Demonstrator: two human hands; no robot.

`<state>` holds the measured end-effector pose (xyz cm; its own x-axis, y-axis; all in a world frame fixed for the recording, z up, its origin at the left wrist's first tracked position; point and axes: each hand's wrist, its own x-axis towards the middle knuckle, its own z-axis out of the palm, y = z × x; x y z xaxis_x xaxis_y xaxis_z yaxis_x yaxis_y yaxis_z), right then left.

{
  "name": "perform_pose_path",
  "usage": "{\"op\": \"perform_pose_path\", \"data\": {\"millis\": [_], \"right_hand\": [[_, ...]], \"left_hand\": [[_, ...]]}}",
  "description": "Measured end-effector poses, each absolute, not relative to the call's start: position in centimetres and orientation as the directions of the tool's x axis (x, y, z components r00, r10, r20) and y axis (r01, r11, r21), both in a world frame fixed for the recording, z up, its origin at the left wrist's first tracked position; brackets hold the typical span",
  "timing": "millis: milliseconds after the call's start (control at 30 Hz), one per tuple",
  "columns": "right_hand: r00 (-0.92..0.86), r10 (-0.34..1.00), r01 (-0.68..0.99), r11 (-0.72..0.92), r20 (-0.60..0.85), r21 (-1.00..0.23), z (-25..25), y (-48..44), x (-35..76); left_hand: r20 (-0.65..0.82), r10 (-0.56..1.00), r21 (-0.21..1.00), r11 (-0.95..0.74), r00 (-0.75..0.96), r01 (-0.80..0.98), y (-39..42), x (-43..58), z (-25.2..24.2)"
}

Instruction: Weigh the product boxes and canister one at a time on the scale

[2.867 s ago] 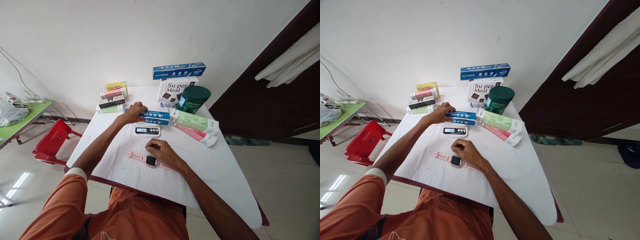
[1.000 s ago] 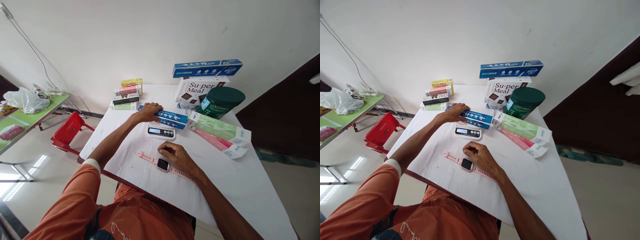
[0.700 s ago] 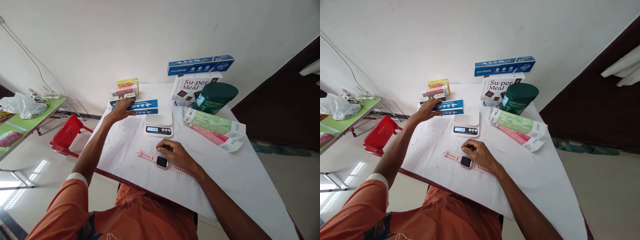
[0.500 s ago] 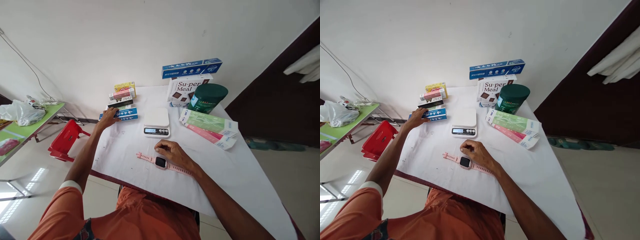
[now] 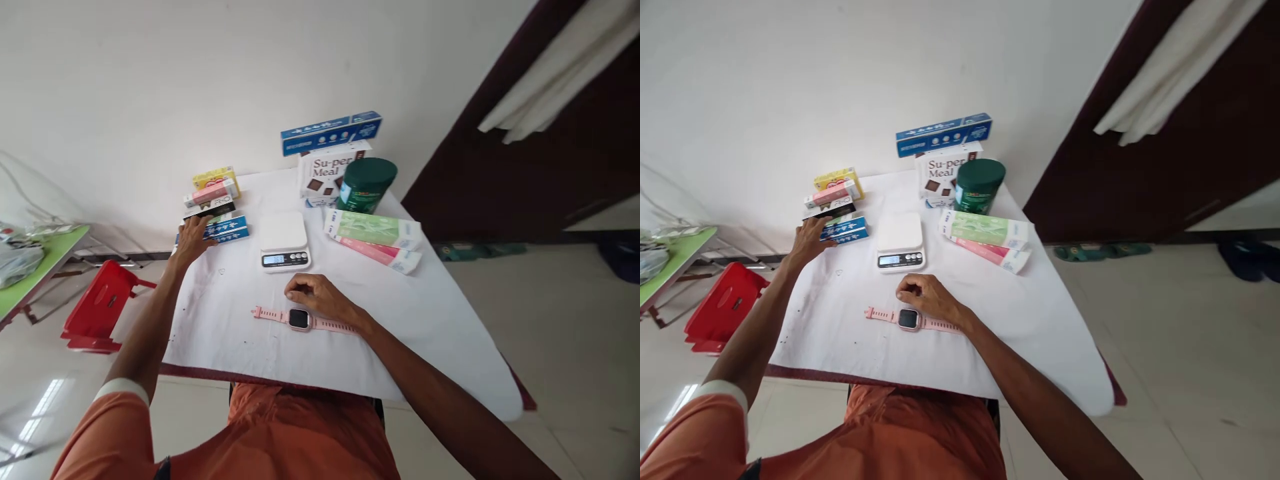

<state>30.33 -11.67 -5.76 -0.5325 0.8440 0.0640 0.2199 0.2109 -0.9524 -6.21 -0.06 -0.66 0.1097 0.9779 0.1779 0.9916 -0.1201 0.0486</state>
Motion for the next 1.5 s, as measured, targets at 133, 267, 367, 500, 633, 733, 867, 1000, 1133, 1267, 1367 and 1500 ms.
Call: {"op": "perform_pose_path", "data": {"millis": [133,267,367,500,633,733,867,1000,1133,1267,1367,1500], "right_hand": [[-0.533,0.84,0.19,0.234,0.1,-0.954,-5.6,-11.5,30.4],[-0.531,0.841,0.186,0.238,0.106,-0.953,-5.5,-11.5,30.4],[-0.535,0.839,0.17,0.226,0.103,-0.959,-5.6,-11.6,30.4],[-0.526,0.846,0.137,0.19,0.091,-0.972,-5.8,-11.6,30.2],[-0.527,0.845,0.134,0.184,0.087,-0.974,-6.0,-11.5,30.1],[-0.529,0.845,0.127,0.174,0.082,-0.976,-6.0,-11.5,30.1],[-0.531,0.844,0.128,0.167,0.074,-0.978,-5.9,-11.5,30.1],[-0.528,0.846,0.132,0.165,0.071,-0.977,-5.8,-11.5,30.1],[-0.535,0.841,0.156,0.19,0.078,-0.969,-5.8,-11.5,30.2],[-0.542,0.834,0.185,0.236,0.101,-0.954,-5.9,-11.6,30.3],[-0.538,0.838,0.196,0.23,0.091,-0.953,-6.0,-11.6,30.3],[-0.531,0.845,0.209,0.213,0.072,-0.955,-5.9,-11.7,30.3]], "left_hand": [[0.248,0.959,0.029,-0.149,0.138,0.988,0.1,-3.9,0.8],[0.312,0.902,0.111,-0.346,0.298,0.932,0.7,3.1,3.7],[0.286,0.792,0.184,-0.598,0.54,0.78,0.9,10.9,5.2],[0.151,0.682,0.134,-0.731,0.715,0.669,1.2,20.4,4.5],[-0.007,0.743,0.087,-0.667,0.67,0.74,1.8,24.8,2.2],[0.003,0.753,0.099,-0.654,0.657,0.75,2.3,25.2,1.2],[0.061,0.717,0.177,-0.693,0.695,0.699,2.3,23.9,1.5],[0.189,0.679,0.258,-0.732,0.71,0.631,0.8,20.6,2.7],[0.29,0.696,0.277,-0.718,0.657,0.639,-1.1,14.7,3.8],[0.291,0.792,0.265,-0.605,0.536,0.751,-1.8,8.7,4.0],[0.253,0.845,0.269,-0.529,0.47,0.805,-1.9,5.7,3.2],[0.215,0.862,0.292,-0.506,0.46,0.812,-1.7,4.2,1.6]]}}
